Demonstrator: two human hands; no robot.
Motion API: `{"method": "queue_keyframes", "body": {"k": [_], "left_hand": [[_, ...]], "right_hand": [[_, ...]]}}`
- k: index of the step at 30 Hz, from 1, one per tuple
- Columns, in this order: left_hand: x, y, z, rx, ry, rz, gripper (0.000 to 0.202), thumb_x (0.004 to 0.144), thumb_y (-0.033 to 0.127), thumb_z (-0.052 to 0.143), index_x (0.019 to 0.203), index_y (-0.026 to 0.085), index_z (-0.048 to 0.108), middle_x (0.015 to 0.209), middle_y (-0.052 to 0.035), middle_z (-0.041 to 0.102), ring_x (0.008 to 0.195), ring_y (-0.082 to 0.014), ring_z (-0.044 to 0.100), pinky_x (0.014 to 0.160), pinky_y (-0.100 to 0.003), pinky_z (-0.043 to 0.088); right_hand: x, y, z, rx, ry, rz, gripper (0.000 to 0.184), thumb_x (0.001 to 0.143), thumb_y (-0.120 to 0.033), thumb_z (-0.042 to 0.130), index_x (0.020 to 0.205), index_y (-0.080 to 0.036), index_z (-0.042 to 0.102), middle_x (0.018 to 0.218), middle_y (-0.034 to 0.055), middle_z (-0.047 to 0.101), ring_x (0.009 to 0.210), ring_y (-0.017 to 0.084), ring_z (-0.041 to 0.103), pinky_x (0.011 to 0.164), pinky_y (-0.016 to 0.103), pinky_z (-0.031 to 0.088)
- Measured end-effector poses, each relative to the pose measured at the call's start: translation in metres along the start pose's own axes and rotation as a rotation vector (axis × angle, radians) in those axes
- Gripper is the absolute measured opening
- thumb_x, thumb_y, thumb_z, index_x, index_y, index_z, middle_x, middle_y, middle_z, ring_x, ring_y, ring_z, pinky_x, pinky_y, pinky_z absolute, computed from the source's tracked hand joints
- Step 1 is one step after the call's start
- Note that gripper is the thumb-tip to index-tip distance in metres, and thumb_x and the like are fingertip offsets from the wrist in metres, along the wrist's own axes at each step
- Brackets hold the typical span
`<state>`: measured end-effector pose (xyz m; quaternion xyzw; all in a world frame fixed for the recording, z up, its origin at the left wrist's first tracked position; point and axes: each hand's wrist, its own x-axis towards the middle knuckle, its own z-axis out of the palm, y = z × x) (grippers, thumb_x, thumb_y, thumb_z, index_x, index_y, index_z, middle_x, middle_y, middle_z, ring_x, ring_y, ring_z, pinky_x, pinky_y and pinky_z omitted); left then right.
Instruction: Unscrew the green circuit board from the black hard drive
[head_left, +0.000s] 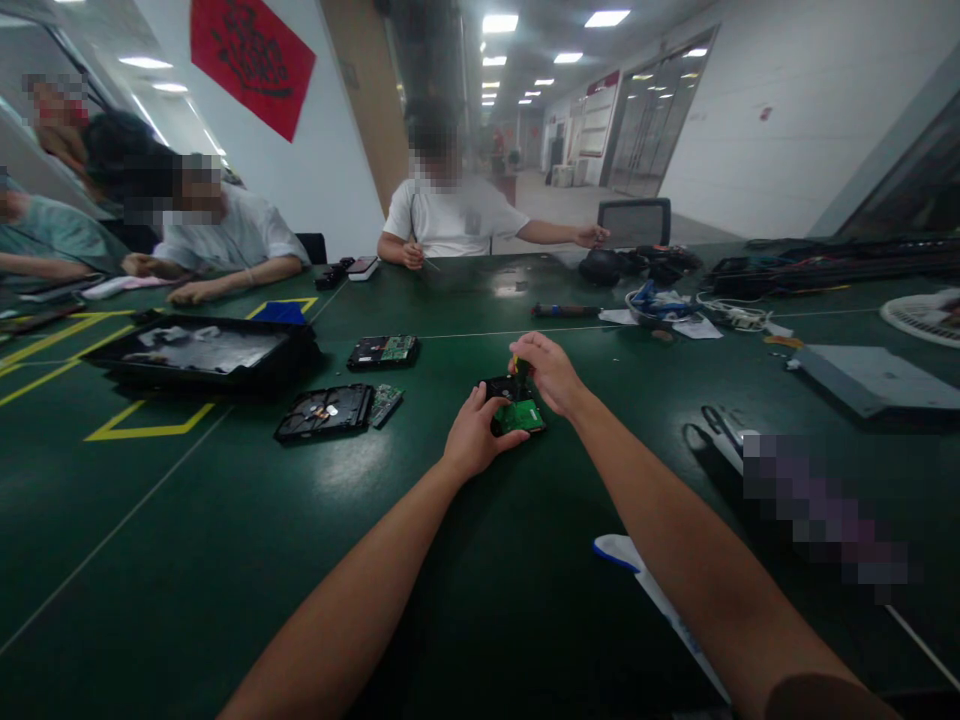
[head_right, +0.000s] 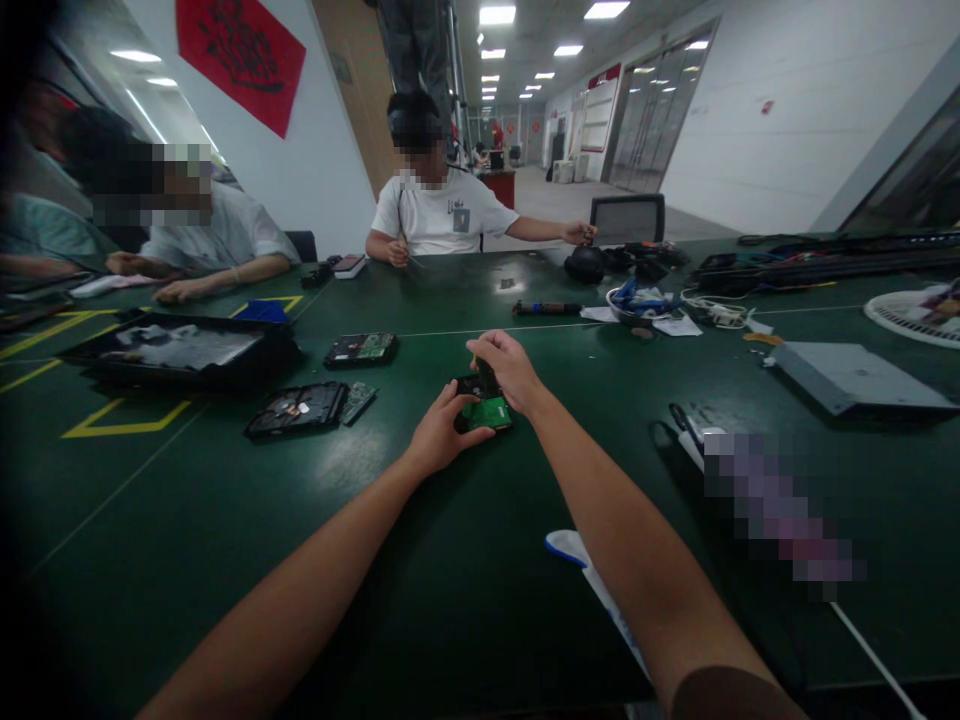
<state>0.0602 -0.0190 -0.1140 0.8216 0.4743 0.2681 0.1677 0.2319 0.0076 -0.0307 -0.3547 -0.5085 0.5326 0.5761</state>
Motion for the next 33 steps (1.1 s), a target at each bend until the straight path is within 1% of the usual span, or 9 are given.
{"method": "queue_keyframes", "body": {"k": [3, 6, 10, 12, 19, 22, 25, 29, 33], "left_hand": [[0.0001, -0.0002, 0.0004, 0.004, 0.005, 0.011, 0.063, 0.077, 0.057, 0.078, 0.129, 0.026, 0.062, 0.163, -0.0110, 0.034, 0.152, -0.0354, 0.026, 0.121, -0.052, 0.030], [0.0000, -0.0007, 0.0005, 0.000, 0.012, 0.014, 0.063, 0.076, 0.057, 0.078, 0.128, 0.026, 0.062, 0.162, -0.0113, 0.034, 0.152, -0.0354, 0.027, 0.121, -0.051, 0.031], [-0.0004, -0.0006, 0.0002, -0.001, 0.010, 0.005, 0.063, 0.076, 0.058, 0.078, 0.128, 0.026, 0.062, 0.162, -0.0110, 0.034, 0.152, -0.0356, 0.027, 0.121, -0.052, 0.031], [-0.0007, -0.0003, -0.0001, 0.003, 0.007, 0.000, 0.064, 0.076, 0.058, 0.077, 0.129, 0.026, 0.062, 0.163, -0.0111, 0.034, 0.152, -0.0356, 0.027, 0.121, -0.051, 0.031], [-0.0006, 0.0005, -0.0012, -0.001, -0.002, 0.000, 0.063, 0.076, 0.058, 0.078, 0.128, 0.025, 0.062, 0.163, -0.0112, 0.032, 0.152, -0.0362, 0.027, 0.121, -0.052, 0.031], [-0.0003, 0.0005, -0.0013, -0.007, 0.001, 0.004, 0.063, 0.076, 0.057, 0.078, 0.128, 0.025, 0.062, 0.162, -0.0110, 0.034, 0.152, -0.0363, 0.026, 0.121, -0.052, 0.031], [-0.0002, -0.0001, -0.0005, -0.009, 0.007, 0.013, 0.063, 0.077, 0.058, 0.078, 0.129, 0.026, 0.062, 0.162, -0.0111, 0.035, 0.152, -0.0360, 0.026, 0.121, -0.052, 0.031], [0.0002, -0.0015, 0.0014, -0.011, 0.014, 0.020, 0.063, 0.077, 0.058, 0.078, 0.128, 0.025, 0.062, 0.162, -0.0116, 0.034, 0.152, -0.0360, 0.026, 0.121, -0.052, 0.030], [0.0002, -0.0016, 0.0014, -0.007, 0.010, 0.015, 0.062, 0.077, 0.059, 0.077, 0.128, 0.026, 0.062, 0.163, -0.0109, 0.034, 0.152, -0.0360, 0.025, 0.121, -0.053, 0.030]], "right_hand": [[-0.0005, -0.0030, 0.0010, -0.001, -0.039, -0.040, 0.026, 0.082, -0.047, 0.067, 0.090, -0.022, 0.066, 0.080, -0.0005, 0.066, 0.076, 0.015, 0.061, 0.073, 0.029, 0.048], [-0.0012, -0.0047, 0.0016, -0.008, -0.052, -0.047, 0.029, 0.085, -0.049, 0.063, 0.081, -0.021, 0.067, 0.082, 0.0025, 0.068, 0.079, 0.016, 0.063, 0.077, 0.031, 0.050], [-0.0015, -0.0038, 0.0018, -0.043, -0.030, -0.041, 0.031, 0.080, -0.049, 0.074, 0.075, -0.021, 0.062, 0.074, -0.0003, 0.066, 0.069, 0.014, 0.060, 0.072, 0.030, 0.048], [-0.0013, -0.0026, 0.0028, -0.030, -0.022, -0.043, 0.032, 0.080, -0.049, 0.075, 0.075, -0.022, 0.060, 0.073, -0.0009, 0.065, 0.067, 0.014, 0.059, 0.070, 0.029, 0.048], [-0.0009, -0.0017, 0.0062, 0.009, -0.022, -0.015, 0.044, 0.086, -0.066, 0.061, 0.077, -0.023, 0.065, 0.061, -0.0028, 0.053, 0.056, 0.013, 0.051, 0.064, 0.029, 0.046], [0.0000, -0.0021, 0.0035, 0.042, -0.055, -0.004, 0.049, 0.089, -0.067, 0.054, 0.081, -0.021, 0.070, 0.064, -0.0010, 0.055, 0.059, 0.014, 0.053, 0.065, 0.030, 0.046], [0.0013, -0.0006, 0.0009, 0.053, -0.049, -0.017, 0.042, 0.088, -0.060, 0.061, 0.079, -0.020, 0.070, 0.070, 0.0003, 0.059, 0.065, 0.014, 0.056, 0.067, 0.029, 0.047], [0.0015, 0.0017, 0.0013, 0.055, -0.005, -0.039, 0.030, 0.078, -0.049, 0.077, 0.075, -0.021, 0.064, 0.072, -0.0018, 0.062, 0.067, 0.013, 0.058, 0.068, 0.027, 0.048], [-0.0007, -0.0003, 0.0034, 0.086, -0.051, -0.012, 0.033, 0.080, -0.053, 0.072, 0.075, -0.021, 0.065, 0.069, 0.0003, 0.065, 0.067, 0.016, 0.062, 0.070, 0.030, 0.050]]}}
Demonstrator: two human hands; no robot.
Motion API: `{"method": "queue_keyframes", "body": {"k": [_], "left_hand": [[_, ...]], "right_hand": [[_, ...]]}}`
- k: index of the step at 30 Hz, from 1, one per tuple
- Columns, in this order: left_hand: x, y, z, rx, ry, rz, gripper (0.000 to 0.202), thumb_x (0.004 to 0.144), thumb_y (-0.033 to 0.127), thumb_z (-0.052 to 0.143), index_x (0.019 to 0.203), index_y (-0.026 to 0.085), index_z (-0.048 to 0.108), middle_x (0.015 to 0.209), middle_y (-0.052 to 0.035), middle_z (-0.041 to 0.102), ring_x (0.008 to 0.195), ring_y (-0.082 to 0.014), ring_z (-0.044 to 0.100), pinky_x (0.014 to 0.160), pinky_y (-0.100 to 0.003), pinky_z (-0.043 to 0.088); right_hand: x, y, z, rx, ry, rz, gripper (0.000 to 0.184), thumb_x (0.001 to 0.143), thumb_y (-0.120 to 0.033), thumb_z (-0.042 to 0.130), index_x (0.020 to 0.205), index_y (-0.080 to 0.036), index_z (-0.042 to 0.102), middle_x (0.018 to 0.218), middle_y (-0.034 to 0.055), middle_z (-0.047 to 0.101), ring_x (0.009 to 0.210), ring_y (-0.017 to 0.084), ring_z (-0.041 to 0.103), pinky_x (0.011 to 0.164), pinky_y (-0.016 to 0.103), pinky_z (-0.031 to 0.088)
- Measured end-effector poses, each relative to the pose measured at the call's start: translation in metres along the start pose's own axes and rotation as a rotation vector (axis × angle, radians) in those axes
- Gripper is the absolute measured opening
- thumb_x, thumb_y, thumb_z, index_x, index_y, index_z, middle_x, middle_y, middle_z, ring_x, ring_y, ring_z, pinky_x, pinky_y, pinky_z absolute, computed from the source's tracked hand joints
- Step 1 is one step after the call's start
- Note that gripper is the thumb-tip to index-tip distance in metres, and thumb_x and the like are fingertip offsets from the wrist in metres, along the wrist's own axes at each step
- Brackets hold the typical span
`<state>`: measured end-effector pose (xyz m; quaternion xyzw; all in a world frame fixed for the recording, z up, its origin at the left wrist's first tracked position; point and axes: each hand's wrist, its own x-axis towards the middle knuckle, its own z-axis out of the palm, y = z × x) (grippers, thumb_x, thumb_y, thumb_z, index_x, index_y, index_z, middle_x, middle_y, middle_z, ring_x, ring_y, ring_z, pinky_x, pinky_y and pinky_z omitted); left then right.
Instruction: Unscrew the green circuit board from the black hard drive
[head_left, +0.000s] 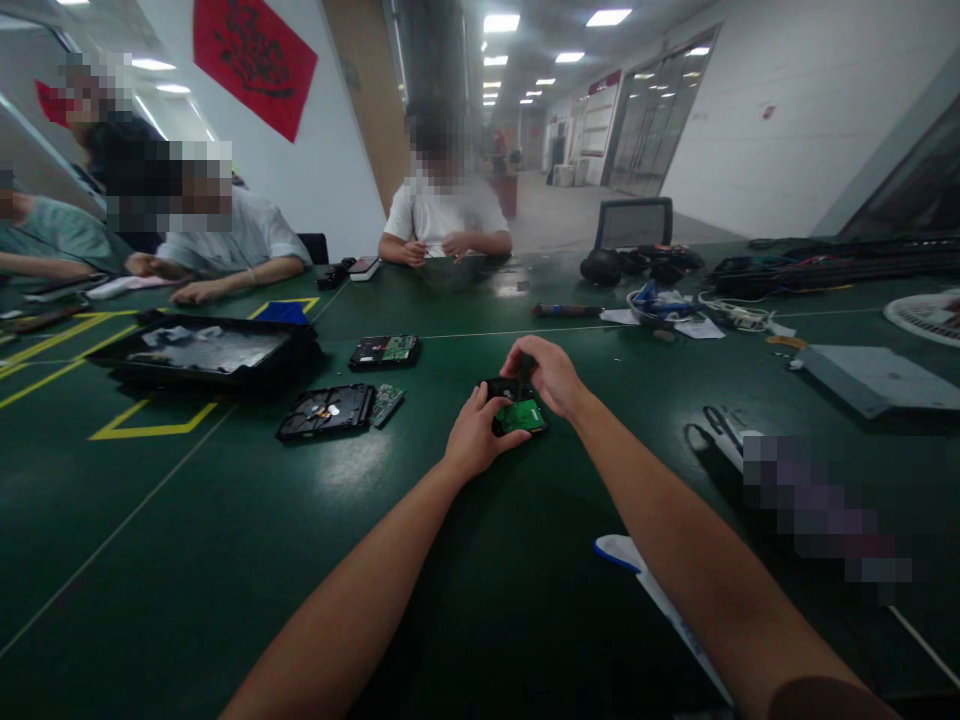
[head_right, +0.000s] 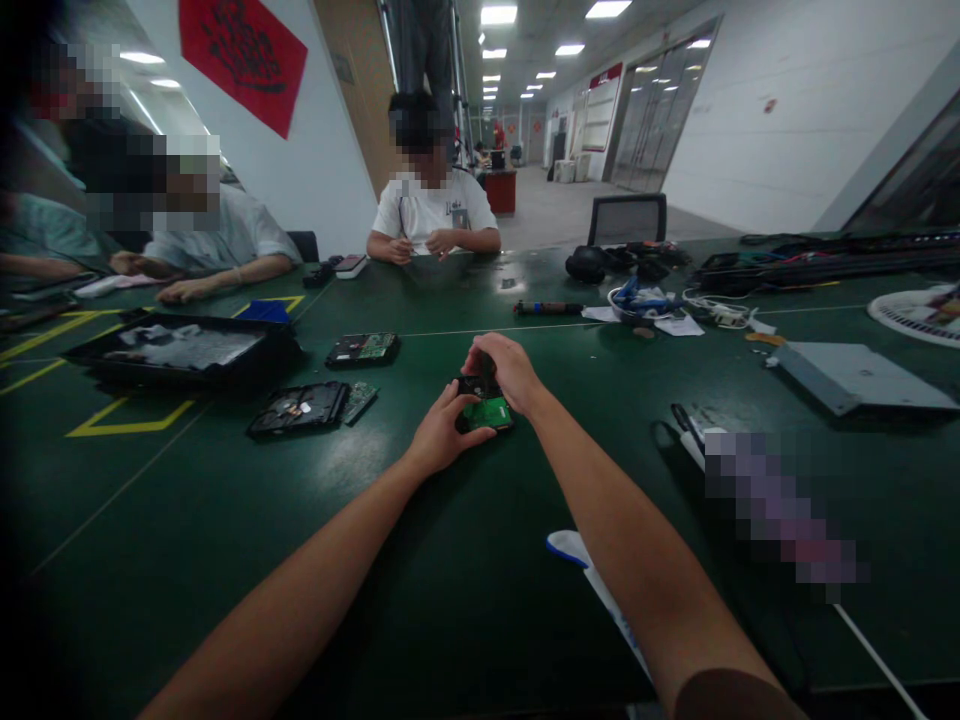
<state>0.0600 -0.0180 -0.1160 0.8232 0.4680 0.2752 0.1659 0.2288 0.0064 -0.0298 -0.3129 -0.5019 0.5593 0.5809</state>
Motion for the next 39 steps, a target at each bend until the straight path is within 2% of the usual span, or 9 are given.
{"method": "queue_keyframes", "body": {"k": [8, 15, 18, 22, 29, 34, 39], "left_hand": [[-0.0010, 0.0018, -0.0027, 0.009, -0.018, -0.010, 0.061, 0.078, 0.059, 0.076, 0.127, 0.026, 0.062, 0.163, -0.0115, 0.033, 0.152, -0.0363, 0.025, 0.120, -0.053, 0.031], [0.0000, 0.0008, -0.0004, 0.018, -0.011, -0.016, 0.062, 0.076, 0.059, 0.077, 0.127, 0.025, 0.063, 0.163, -0.0118, 0.032, 0.152, -0.0363, 0.026, 0.120, -0.053, 0.031], [-0.0001, 0.0007, -0.0007, 0.019, -0.011, -0.016, 0.063, 0.077, 0.060, 0.076, 0.127, 0.025, 0.063, 0.163, -0.0122, 0.032, 0.152, -0.0361, 0.026, 0.121, -0.052, 0.031], [-0.0011, 0.0008, -0.0011, 0.019, -0.011, 0.002, 0.064, 0.078, 0.061, 0.075, 0.130, 0.026, 0.061, 0.162, -0.0117, 0.033, 0.153, -0.0353, 0.025, 0.121, -0.051, 0.031], [-0.0007, 0.0000, 0.0003, 0.018, -0.001, -0.003, 0.063, 0.078, 0.060, 0.075, 0.129, 0.025, 0.062, 0.162, -0.0123, 0.034, 0.152, -0.0348, 0.027, 0.121, -0.050, 0.031], [-0.0002, -0.0001, -0.0008, 0.013, -0.011, -0.009, 0.064, 0.077, 0.061, 0.075, 0.129, 0.026, 0.062, 0.163, -0.0126, 0.032, 0.152, -0.0353, 0.026, 0.121, -0.052, 0.031], [0.0001, 0.0007, -0.0015, 0.022, -0.017, -0.016, 0.064, 0.077, 0.061, 0.076, 0.128, 0.025, 0.062, 0.163, -0.0135, 0.031, 0.152, -0.0359, 0.025, 0.121, -0.052, 0.030]], "right_hand": [[0.0010, 0.0021, 0.0008, 0.015, -0.038, 0.015, 0.047, 0.088, -0.064, 0.057, 0.077, -0.020, 0.071, 0.060, -0.0011, 0.055, 0.057, 0.014, 0.054, 0.065, 0.030, 0.047], [0.0014, 0.0071, 0.0007, 0.014, 0.003, -0.032, 0.028, 0.082, -0.049, 0.073, 0.078, -0.022, 0.066, 0.072, -0.0014, 0.061, 0.068, 0.014, 0.058, 0.068, 0.028, 0.048], [0.0015, 0.0059, -0.0008, -0.018, 0.015, -0.038, 0.026, 0.082, -0.048, 0.072, 0.079, -0.022, 0.066, 0.072, -0.0016, 0.062, 0.068, 0.015, 0.059, 0.070, 0.029, 0.048], [0.0017, 0.0028, -0.0027, -0.048, -0.025, -0.064, 0.032, 0.088, -0.049, 0.061, 0.081, -0.020, 0.070, 0.073, 0.0019, 0.065, 0.073, 0.017, 0.062, 0.073, 0.031, 0.050], [0.0018, 0.0041, -0.0023, -0.106, 0.037, -0.074, 0.026, 0.080, -0.044, 0.076, 0.077, -0.022, 0.063, 0.071, -0.0015, 0.066, 0.069, 0.014, 0.060, 0.074, 0.028, 0.048], [0.0005, 0.0028, 0.0019, -0.075, -0.037, -0.057, 0.035, 0.088, -0.055, 0.064, 0.077, -0.021, 0.065, 0.066, -0.0006, 0.062, 0.066, 0.016, 0.060, 0.071, 0.030, 0.048], [0.0009, 0.0014, 0.0004, -0.099, -0.037, -0.047, 0.048, 0.092, -0.063, 0.051, 0.079, -0.021, 0.071, 0.064, 0.0000, 0.059, 0.064, 0.016, 0.058, 0.070, 0.030, 0.047]]}}
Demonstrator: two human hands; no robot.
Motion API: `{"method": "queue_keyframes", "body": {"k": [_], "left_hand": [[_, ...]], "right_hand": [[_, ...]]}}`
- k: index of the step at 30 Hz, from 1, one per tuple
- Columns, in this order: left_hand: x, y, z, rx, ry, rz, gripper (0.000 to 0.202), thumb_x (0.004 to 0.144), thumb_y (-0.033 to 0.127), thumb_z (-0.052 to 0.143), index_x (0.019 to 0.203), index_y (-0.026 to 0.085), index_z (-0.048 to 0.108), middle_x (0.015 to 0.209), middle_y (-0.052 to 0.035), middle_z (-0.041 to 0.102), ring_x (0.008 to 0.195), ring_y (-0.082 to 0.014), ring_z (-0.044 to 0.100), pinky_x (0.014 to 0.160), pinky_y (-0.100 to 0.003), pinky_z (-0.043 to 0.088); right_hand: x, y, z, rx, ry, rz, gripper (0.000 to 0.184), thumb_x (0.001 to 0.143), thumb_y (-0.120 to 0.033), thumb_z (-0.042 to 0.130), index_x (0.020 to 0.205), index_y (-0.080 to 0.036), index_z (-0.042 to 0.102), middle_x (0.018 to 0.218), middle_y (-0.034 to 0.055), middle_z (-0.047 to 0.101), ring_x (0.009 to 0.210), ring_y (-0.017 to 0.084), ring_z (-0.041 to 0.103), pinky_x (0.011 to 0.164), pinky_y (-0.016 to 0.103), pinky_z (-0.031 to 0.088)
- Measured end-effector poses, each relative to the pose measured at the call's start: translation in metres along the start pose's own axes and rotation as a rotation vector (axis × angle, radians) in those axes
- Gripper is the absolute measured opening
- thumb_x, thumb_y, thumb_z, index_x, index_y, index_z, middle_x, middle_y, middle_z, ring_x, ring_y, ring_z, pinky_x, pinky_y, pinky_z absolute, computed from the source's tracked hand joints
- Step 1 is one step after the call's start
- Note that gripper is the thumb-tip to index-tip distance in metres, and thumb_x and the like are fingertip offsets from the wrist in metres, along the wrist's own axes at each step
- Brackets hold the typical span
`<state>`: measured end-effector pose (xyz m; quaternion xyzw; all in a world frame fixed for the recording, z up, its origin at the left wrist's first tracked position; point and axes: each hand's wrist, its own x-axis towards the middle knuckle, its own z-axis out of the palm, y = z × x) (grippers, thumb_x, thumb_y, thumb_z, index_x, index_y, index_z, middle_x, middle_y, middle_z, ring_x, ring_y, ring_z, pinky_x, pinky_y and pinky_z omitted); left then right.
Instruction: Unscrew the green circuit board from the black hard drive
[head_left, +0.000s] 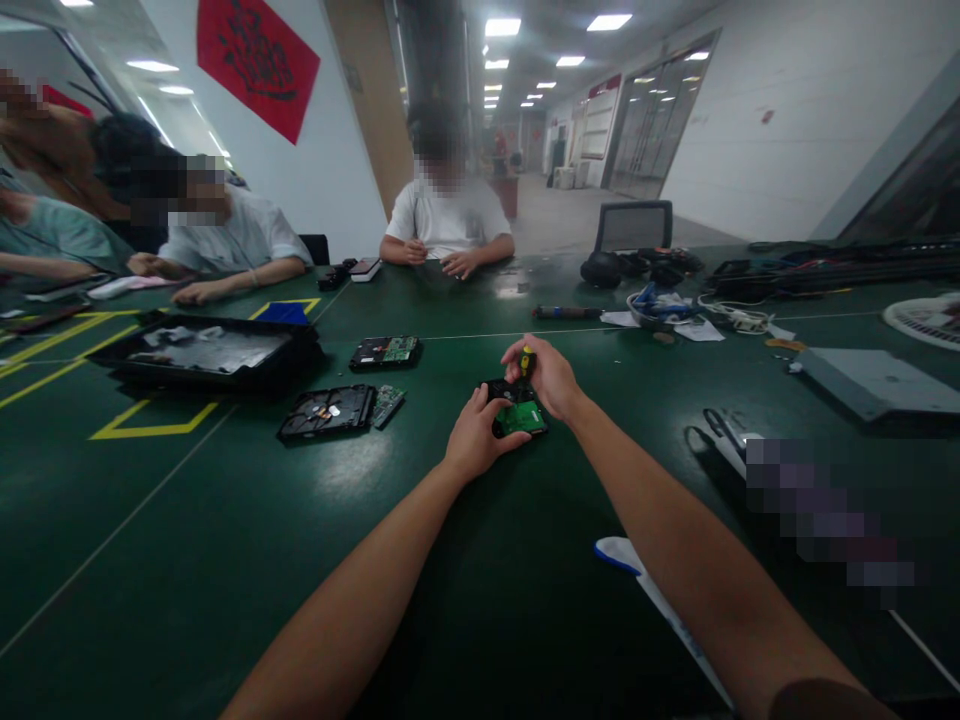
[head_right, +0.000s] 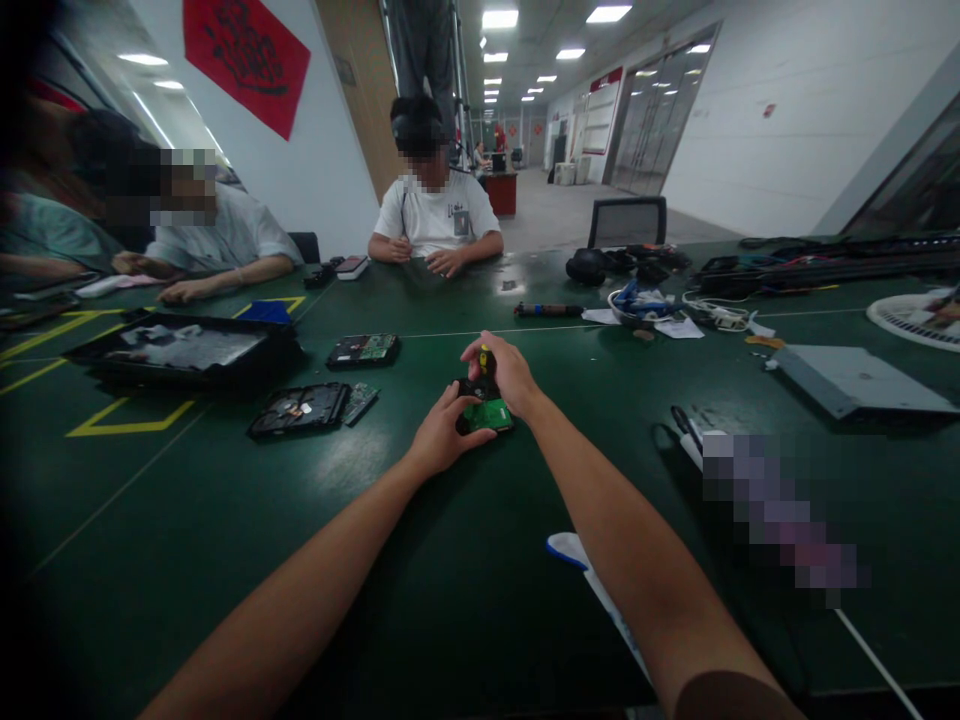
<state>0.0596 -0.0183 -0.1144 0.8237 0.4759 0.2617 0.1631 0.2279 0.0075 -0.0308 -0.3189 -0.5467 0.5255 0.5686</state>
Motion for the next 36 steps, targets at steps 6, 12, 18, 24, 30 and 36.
{"method": "queue_keyframes", "body": {"k": [6, 12, 18, 24, 30, 36], "left_hand": [[-0.0007, 0.0007, -0.0007, -0.014, 0.012, 0.005, 0.064, 0.076, 0.060, 0.077, 0.128, 0.026, 0.062, 0.163, -0.0117, 0.033, 0.152, -0.0357, 0.026, 0.121, -0.053, 0.031], [-0.0010, 0.0020, -0.0023, -0.018, 0.008, 0.009, 0.063, 0.077, 0.059, 0.077, 0.128, 0.027, 0.062, 0.161, -0.0107, 0.036, 0.152, -0.0352, 0.026, 0.121, -0.053, 0.030], [-0.0009, 0.0004, 0.0003, -0.020, 0.017, 0.008, 0.063, 0.077, 0.059, 0.077, 0.128, 0.026, 0.062, 0.162, -0.0119, 0.035, 0.152, -0.0350, 0.026, 0.121, -0.052, 0.030], [-0.0002, -0.0002, 0.0002, -0.013, 0.006, 0.008, 0.064, 0.077, 0.060, 0.076, 0.129, 0.026, 0.062, 0.162, -0.0117, 0.034, 0.152, -0.0352, 0.026, 0.120, -0.053, 0.030], [0.0001, 0.0006, -0.0010, -0.015, -0.004, -0.007, 0.065, 0.076, 0.062, 0.076, 0.128, 0.025, 0.062, 0.163, -0.0125, 0.032, 0.152, -0.0360, 0.026, 0.121, -0.053, 0.030], [-0.0005, 0.0002, -0.0002, -0.010, 0.006, 0.006, 0.064, 0.077, 0.061, 0.076, 0.129, 0.026, 0.062, 0.162, -0.0110, 0.035, 0.153, -0.0351, 0.025, 0.121, -0.053, 0.030]], "right_hand": [[-0.0008, -0.0021, -0.0023, -0.040, 0.033, -0.016, 0.030, 0.084, -0.050, 0.070, 0.078, -0.021, 0.067, 0.074, 0.0001, 0.065, 0.072, 0.015, 0.060, 0.073, 0.030, 0.048], [-0.0018, -0.0041, -0.0009, 0.012, -0.005, 0.009, 0.030, 0.086, -0.051, 0.064, 0.081, -0.021, 0.066, 0.074, 0.0007, 0.067, 0.075, 0.017, 0.064, 0.077, 0.032, 0.050], [-0.0002, -0.0036, -0.0035, -0.122, 0.077, -0.016, 0.030, 0.081, -0.048, 0.075, 0.077, -0.021, 0.062, 0.070, -0.0016, 0.065, 0.069, 0.014, 0.058, 0.072, 0.028, 0.045], [-0.0017, -0.0050, 0.0019, -0.015, 0.002, 0.017, 0.040, 0.085, -0.060, 0.066, 0.078, -0.022, 0.063, 0.067, -0.0017, 0.060, 0.067, 0.015, 0.061, 0.072, 0.030, 0.048], [-0.0010, -0.0045, -0.0022, -0.017, -0.018, 0.010, 0.047, 0.090, -0.062, 0.052, 0.080, -0.020, 0.071, 0.067, 0.0009, 0.061, 0.068, 0.016, 0.060, 0.072, 0.031, 0.048], [0.0005, -0.0049, -0.0049, -0.032, 0.050, 0.009, 0.027, 0.080, -0.048, 0.073, 0.079, -0.022, 0.067, 0.079, 0.0000, 0.065, 0.075, 0.016, 0.061, 0.073, 0.029, 0.049]]}}
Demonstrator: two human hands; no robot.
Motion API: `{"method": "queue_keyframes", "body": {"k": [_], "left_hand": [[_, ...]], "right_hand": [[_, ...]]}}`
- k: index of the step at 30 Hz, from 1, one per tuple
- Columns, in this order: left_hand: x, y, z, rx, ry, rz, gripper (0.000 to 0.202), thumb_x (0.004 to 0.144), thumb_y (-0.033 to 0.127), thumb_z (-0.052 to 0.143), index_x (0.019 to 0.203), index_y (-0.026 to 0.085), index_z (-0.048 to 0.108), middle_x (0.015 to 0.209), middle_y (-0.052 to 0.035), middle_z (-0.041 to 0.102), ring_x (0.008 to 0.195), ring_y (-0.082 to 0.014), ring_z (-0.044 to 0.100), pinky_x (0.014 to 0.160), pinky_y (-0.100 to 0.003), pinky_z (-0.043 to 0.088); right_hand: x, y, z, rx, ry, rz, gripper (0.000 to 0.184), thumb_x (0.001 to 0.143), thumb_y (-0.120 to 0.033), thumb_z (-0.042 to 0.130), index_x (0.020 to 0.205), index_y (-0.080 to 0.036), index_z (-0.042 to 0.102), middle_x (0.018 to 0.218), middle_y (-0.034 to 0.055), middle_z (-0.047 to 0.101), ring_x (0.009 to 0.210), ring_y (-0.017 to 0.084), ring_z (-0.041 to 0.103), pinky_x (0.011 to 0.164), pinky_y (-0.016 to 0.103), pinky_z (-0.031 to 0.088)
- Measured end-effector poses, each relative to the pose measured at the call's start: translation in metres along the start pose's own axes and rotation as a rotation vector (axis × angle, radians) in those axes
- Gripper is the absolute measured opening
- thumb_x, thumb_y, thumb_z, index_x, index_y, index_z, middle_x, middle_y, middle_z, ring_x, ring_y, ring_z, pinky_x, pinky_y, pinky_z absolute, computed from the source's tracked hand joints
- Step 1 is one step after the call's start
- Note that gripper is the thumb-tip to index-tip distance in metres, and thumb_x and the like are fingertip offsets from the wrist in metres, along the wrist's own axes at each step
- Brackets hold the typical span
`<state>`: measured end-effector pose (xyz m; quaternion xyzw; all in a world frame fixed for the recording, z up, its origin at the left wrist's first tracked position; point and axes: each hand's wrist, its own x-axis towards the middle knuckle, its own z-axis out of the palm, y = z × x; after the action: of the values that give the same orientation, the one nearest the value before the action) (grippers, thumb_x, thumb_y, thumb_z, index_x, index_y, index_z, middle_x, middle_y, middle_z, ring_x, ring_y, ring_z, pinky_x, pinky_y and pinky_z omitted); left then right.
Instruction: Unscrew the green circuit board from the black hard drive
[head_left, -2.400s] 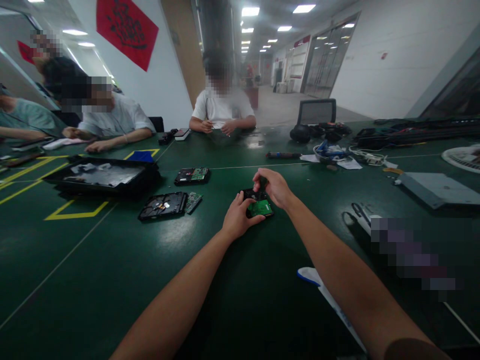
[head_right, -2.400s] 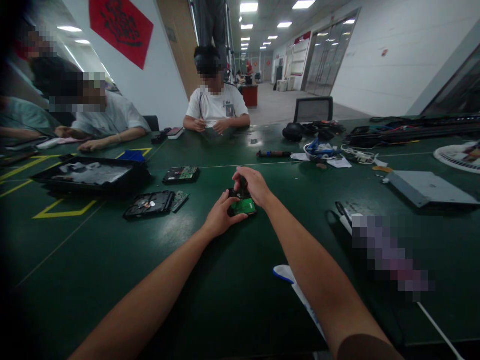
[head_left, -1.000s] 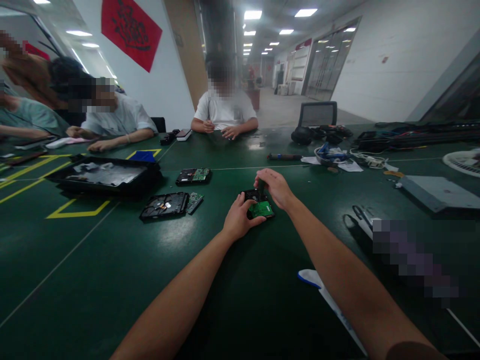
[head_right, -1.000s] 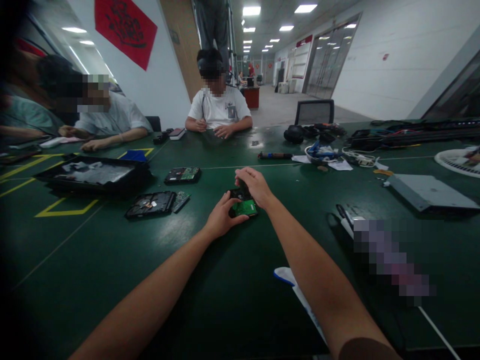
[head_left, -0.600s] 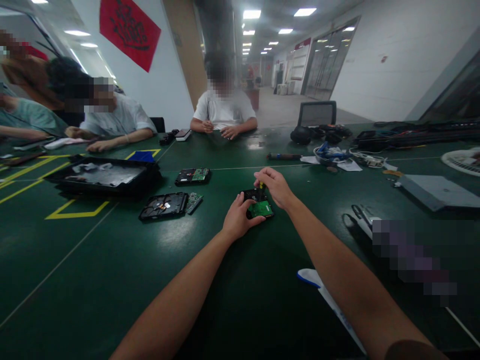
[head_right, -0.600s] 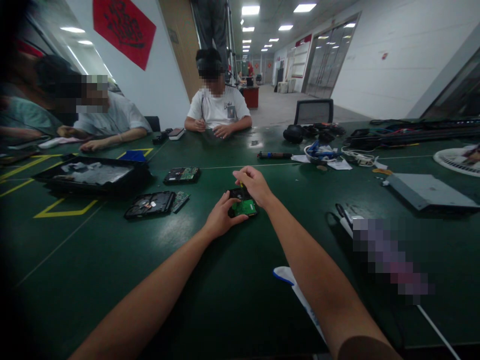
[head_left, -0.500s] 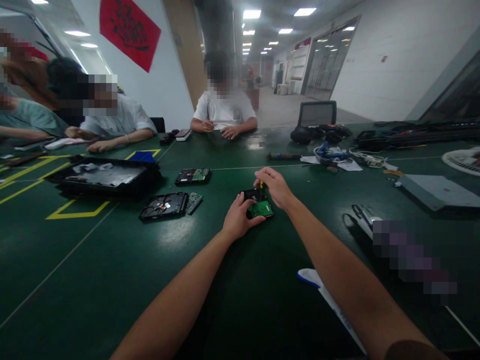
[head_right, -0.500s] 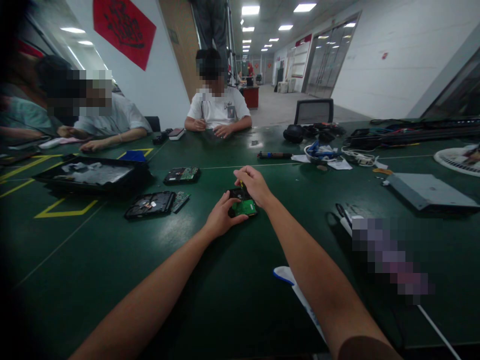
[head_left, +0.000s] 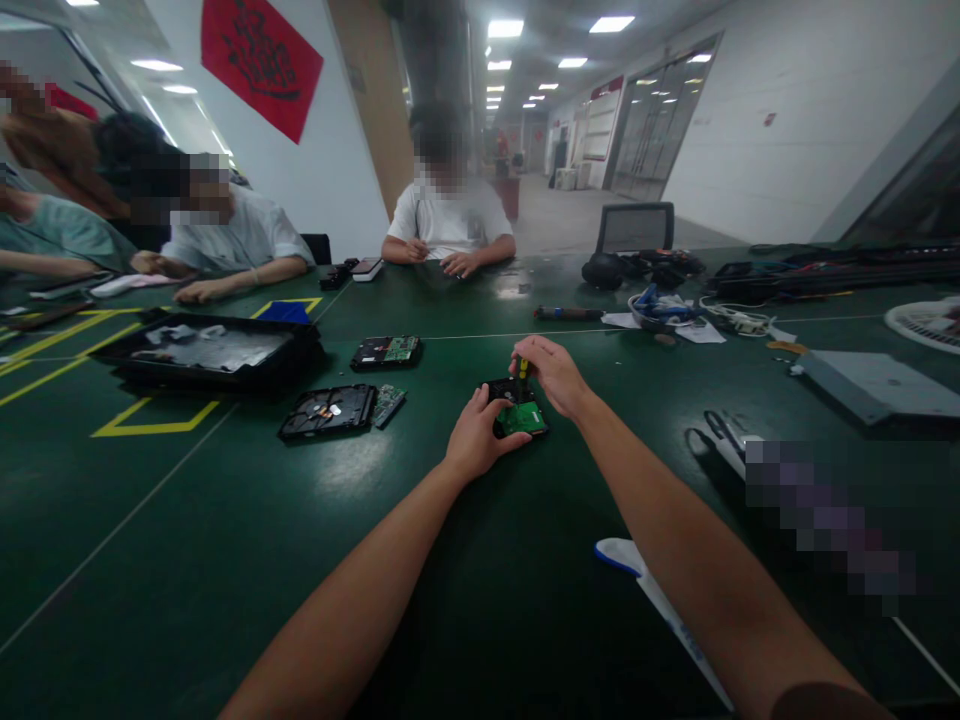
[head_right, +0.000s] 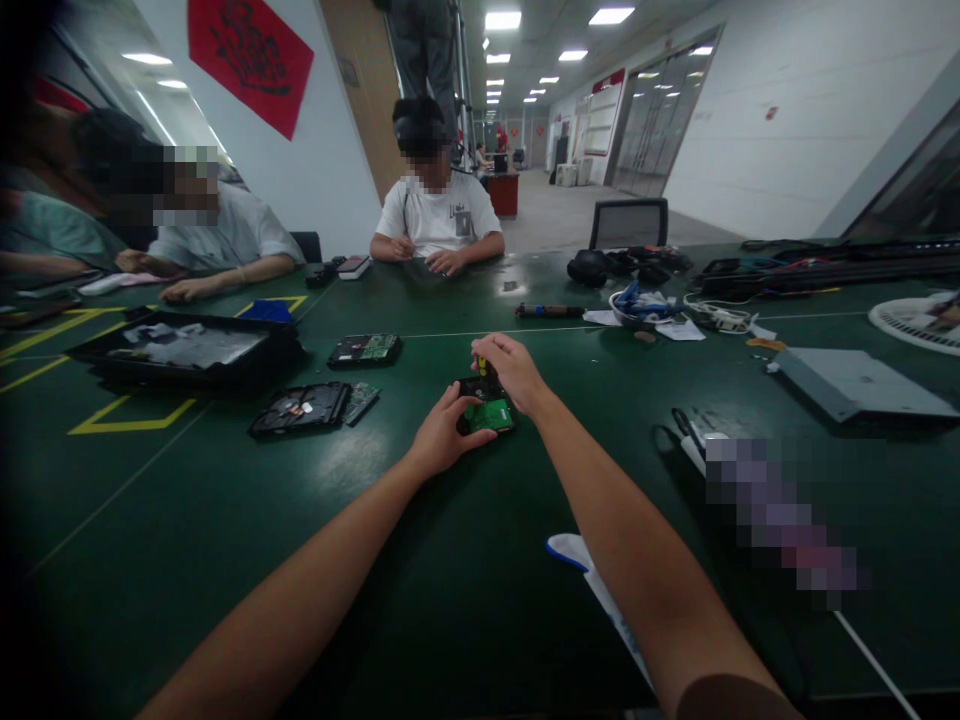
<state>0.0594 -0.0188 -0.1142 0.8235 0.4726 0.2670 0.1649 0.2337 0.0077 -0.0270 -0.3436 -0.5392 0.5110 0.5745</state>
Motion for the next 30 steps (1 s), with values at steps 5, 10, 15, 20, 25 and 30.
{"method": "queue_keyframes", "body": {"k": [5, 10, 15, 20, 25, 30], "left_hand": [[0.000, 0.000, 0.001, 0.002, 0.003, -0.008, 0.065, 0.076, 0.061, 0.077, 0.129, 0.026, 0.062, 0.163, -0.0119, 0.032, 0.152, -0.0355, 0.025, 0.121, -0.053, 0.030], [0.000, -0.001, 0.001, -0.004, 0.009, -0.004, 0.065, 0.076, 0.059, 0.078, 0.130, 0.026, 0.062, 0.163, -0.0124, 0.033, 0.152, -0.0348, 0.026, 0.121, -0.052, 0.030], [0.000, 0.001, -0.001, -0.001, 0.000, -0.015, 0.064, 0.076, 0.059, 0.078, 0.129, 0.027, 0.062, 0.163, -0.0102, 0.033, 0.153, -0.0348, 0.025, 0.121, -0.053, 0.030], [0.000, 0.000, -0.001, -0.006, 0.003, -0.005, 0.063, 0.076, 0.059, 0.078, 0.127, 0.027, 0.062, 0.163, -0.0116, 0.033, 0.152, -0.0357, 0.026, 0.121, -0.053, 0.031], [0.000, 0.000, -0.002, -0.014, 0.008, 0.001, 0.063, 0.077, 0.060, 0.077, 0.128, 0.026, 0.062, 0.162, -0.0117, 0.034, 0.153, -0.0353, 0.025, 0.121, -0.052, 0.030], [0.000, 0.002, -0.003, -0.018, -0.007, -0.014, 0.062, 0.076, 0.060, 0.078, 0.126, 0.027, 0.063, 0.163, -0.0101, 0.033, 0.153, -0.0356, 0.024, 0.121, -0.054, 0.029]], "right_hand": [[0.000, 0.001, 0.002, -0.020, 0.023, -0.032, 0.027, 0.078, -0.047, 0.075, 0.080, -0.022, 0.066, 0.080, -0.0006, 0.065, 0.074, 0.015, 0.061, 0.073, 0.028, 0.048], [0.001, 0.002, 0.000, -0.080, 0.052, -0.050, 0.027, 0.079, -0.046, 0.076, 0.078, -0.022, 0.063, 0.073, -0.0010, 0.065, 0.073, 0.015, 0.060, 0.072, 0.029, 0.047], [-0.001, -0.003, 0.001, -0.074, 0.005, -0.070, 0.022, 0.081, -0.045, 0.073, 0.085, -0.023, 0.067, 0.074, -0.0017, 0.064, 0.073, 0.015, 0.060, 0.073, 0.029, 0.047], [-0.003, -0.004, 0.004, -0.016, -0.055, -0.044, 0.031, 0.088, -0.050, 0.063, 0.083, -0.021, 0.072, 0.079, 0.0033, 0.067, 0.079, 0.018, 0.062, 0.074, 0.031, 0.049], [-0.004, 0.000, 0.006, -0.018, -0.023, -0.028, 0.028, 0.082, -0.046, 0.075, 0.079, -0.021, 0.064, 0.074, -0.0003, 0.066, 0.070, 0.015, 0.061, 0.073, 0.030, 0.049], [-0.006, 0.003, 0.012, 0.045, -0.033, -0.004, 0.034, 0.081, -0.053, 0.074, 0.080, -0.024, 0.057, 0.070, -0.0027, 0.065, 0.065, 0.014, 0.060, 0.070, 0.030, 0.050]]}}
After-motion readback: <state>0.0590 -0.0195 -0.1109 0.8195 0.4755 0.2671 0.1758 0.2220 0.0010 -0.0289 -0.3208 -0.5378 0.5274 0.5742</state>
